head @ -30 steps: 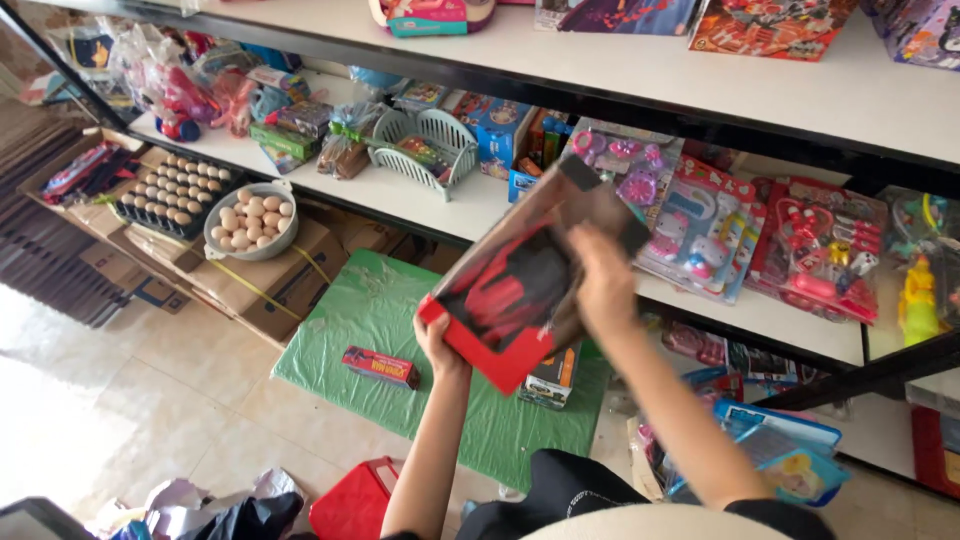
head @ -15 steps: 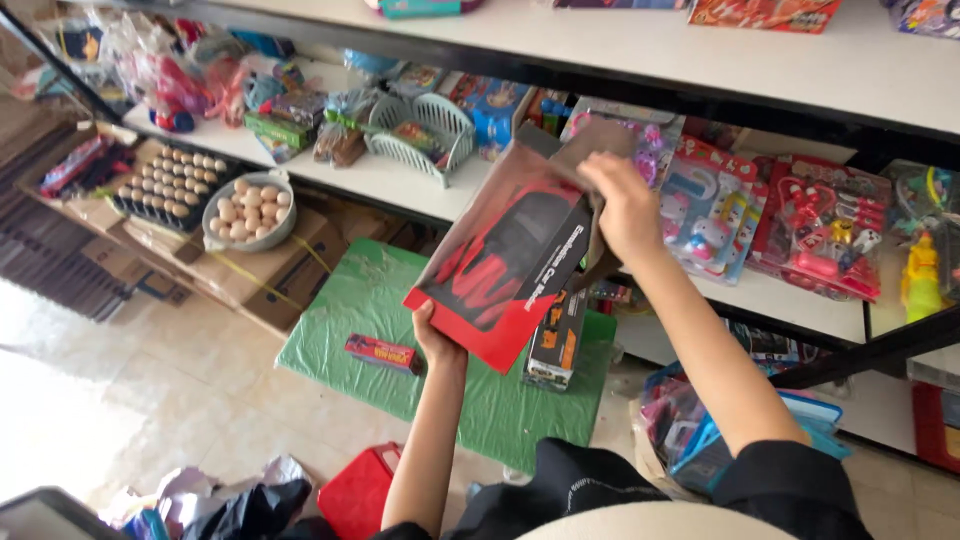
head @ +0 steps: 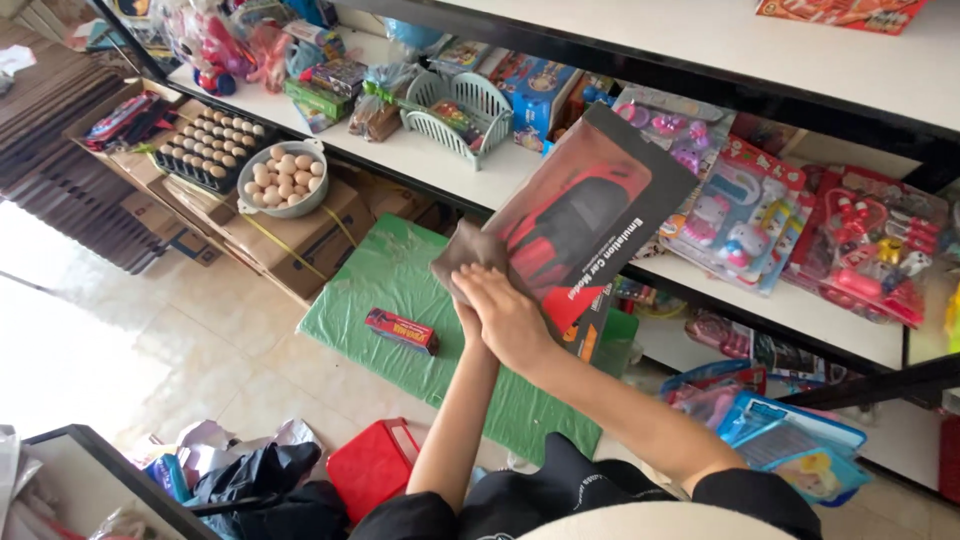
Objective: Cleaning toy boxes with a cloth and organizing them on the shelves.
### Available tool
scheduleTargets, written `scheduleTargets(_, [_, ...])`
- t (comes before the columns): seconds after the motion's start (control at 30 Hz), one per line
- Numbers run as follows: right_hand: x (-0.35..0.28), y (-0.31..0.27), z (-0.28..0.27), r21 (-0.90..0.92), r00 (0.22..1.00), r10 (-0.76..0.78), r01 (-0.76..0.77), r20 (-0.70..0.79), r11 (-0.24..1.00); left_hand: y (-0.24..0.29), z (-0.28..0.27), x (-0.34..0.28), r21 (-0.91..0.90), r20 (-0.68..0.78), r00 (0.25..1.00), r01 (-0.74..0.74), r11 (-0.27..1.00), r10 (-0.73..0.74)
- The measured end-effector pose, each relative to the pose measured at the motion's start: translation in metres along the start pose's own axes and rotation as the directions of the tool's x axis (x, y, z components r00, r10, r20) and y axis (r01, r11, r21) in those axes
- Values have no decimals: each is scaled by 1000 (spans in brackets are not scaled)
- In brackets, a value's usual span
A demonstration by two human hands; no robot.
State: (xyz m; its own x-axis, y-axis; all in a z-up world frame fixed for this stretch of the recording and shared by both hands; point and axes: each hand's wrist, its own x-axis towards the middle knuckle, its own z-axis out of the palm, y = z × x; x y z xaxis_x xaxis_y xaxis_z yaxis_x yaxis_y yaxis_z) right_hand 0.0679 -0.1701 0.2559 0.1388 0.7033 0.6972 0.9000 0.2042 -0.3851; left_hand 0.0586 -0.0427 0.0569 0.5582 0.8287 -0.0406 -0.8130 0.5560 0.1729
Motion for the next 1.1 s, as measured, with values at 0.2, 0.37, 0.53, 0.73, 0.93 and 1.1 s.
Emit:
scheduleTargets(0.2, [-35,-2,-28,-222,887,-320,404,333,888,34,29,-12,62,76,992,93,994,-98])
scheduleTargets(0.37, [1,43,-88,-54,932,-343,351,118,935,52,63,-24,220,96,995,-27,975,6])
scheduleTargets(0.53, [11,74,-76,117,970,55,-28,-236,993,43,54,-34,492,163,909,-412,766,384])
scheduleTargets(0.73, [27,33,-63,296,994,-84,100,-64,950,30,67,-54,764,561,707,-642,59,431])
scheduleTargets(0.93, [54,103,-73,148,923,-368,351,110,925,66,118,-86,722,669,627,-676,-149,398])
scheduleTargets(1.1, [53,114,-58,69,1000,-16,16,-10,998,69,140,-80,733,674,661,-653,-188,330])
